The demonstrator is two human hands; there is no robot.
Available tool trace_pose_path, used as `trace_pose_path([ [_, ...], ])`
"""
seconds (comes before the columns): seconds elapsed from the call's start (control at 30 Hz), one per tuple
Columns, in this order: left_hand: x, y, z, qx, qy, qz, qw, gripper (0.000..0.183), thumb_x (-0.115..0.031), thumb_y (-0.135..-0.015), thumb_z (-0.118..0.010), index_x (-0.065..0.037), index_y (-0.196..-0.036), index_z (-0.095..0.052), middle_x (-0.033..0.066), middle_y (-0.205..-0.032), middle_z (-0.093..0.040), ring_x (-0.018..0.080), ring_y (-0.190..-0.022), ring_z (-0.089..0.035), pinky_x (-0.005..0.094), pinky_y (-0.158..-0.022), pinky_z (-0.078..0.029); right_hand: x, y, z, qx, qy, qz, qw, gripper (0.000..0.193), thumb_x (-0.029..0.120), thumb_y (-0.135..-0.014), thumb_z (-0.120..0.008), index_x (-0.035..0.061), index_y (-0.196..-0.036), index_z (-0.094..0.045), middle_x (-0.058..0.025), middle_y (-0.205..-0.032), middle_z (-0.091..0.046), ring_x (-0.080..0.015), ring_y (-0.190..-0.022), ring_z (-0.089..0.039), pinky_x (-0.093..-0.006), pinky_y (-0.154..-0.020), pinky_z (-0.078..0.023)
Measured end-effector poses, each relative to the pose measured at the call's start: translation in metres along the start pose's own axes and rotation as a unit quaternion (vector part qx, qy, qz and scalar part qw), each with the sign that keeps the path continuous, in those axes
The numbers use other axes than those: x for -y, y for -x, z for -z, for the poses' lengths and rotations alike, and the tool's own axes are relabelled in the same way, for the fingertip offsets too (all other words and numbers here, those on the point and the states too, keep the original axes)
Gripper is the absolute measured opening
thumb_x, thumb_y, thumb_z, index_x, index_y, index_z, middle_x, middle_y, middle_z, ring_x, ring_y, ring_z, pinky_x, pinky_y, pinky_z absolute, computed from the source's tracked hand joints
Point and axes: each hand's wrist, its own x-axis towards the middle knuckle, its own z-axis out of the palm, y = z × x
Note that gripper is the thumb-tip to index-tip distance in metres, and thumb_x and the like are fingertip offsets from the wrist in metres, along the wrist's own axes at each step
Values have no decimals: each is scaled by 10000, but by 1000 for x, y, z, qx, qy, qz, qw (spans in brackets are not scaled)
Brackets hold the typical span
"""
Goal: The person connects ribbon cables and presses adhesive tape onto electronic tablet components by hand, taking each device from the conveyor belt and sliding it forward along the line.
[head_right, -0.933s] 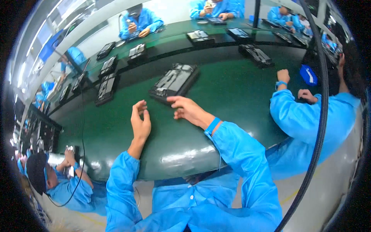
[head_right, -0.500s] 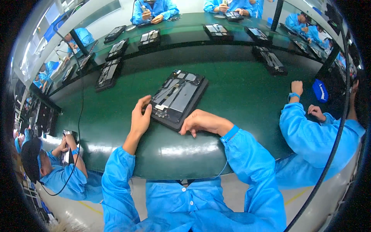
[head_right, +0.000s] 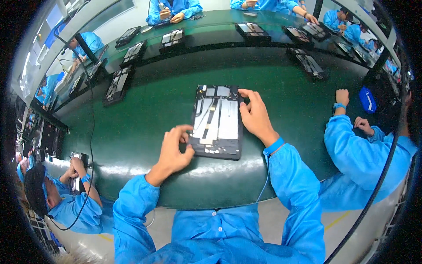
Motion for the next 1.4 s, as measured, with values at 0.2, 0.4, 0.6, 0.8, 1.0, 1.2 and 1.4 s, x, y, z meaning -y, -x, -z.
trace_pose_path([
  [0.2, -11, 4, -7, 73, 50, -23, 996, 494, -91, -823, -751, -45, -1302, -640, 73, -952, -611, 257, -925, -579, 391, -891, -452, -12, -5, 2, 17, -15, -31, 999, 618, 109, -998, -669, 62, -1604, -554, -166, -1046, -738, -159, -658, -615, -370, -678, -518],
  [0.4, -7, 1, -2, 65, 61, -24, 996, 480, -70, -869, -740, -45, -1337, -634, 74, -981, -650, 258, -955, -597, 401, -911, -464, 5, -11, 3, 33, 21, -58, 998, 602, 99, -938, -674, 57, -1537, -634, -127, -831, -716, -175, -607, -617, -371, -618, -503],
  [0.6, -7, 0, -6, 52, 72, 0, 996, 423, -55, -898, -716, -47, -1316, -650, 63, -945, -672, 247, -920, -613, 405, -903, -468, 5, -12, 5, 47, 30, -78, 995, 587, 116, -905, -707, 61, -1488, -660, -144, -1026, -769, -175, -597, -613, -365, -632, -518],
  [0.8, -5, -3, -14, 43, 112, 48, 992, 364, -63, -925, -712, -43, -1282, -646, 57, -911, -673, 228, -883, -625, 384, -883, -457, 2, -8, 3, 37, 55, -37, 997, 562, 139, -874, -756, 69, -1422, -654, -162, -1389, -697, -193, -634, -616, -364, -679, -533],
  [1.0, 4, -12, -17, 68, 184, 109, 975, 436, -46, -898, -707, -50, -1326, -624, 41, -772, -655, 226, -838, -624, 403, -917, -445, 3, -17, 4, 94, 73, -11, 993, 600, 197, -871, -786, 85, -1436, -615, -158, -1432, -675, -255, -694, -645, -390, -726, -551],
  [1.2, 15, -24, -18, 112, 128, 44, 984, 566, -8, -863, -665, -24, -1426, -606, 10, -669, -639, 167, -818, -603, 341, -945, -417, -9, -23, -9, 111, 104, 43, 987, 563, 246, -903, -786, 87, -1415, -613, -173, -1330, -672, -429, -1117, -733, -492, -934, -589],
  [1.4, 20, -27, -11, 174, 184, 38, 967, 628, -57, -848, -692, -37, -1468, -597, 22, -721, -700, 172, -867, -598, 362, -1002, -381, -18, -22, -11, 94, 106, 21, 990, 501, 235, -948, -747, 82, -1410, -626, -173, -1311, -674, -423, -1108, -738, -485, -939, -594],
])
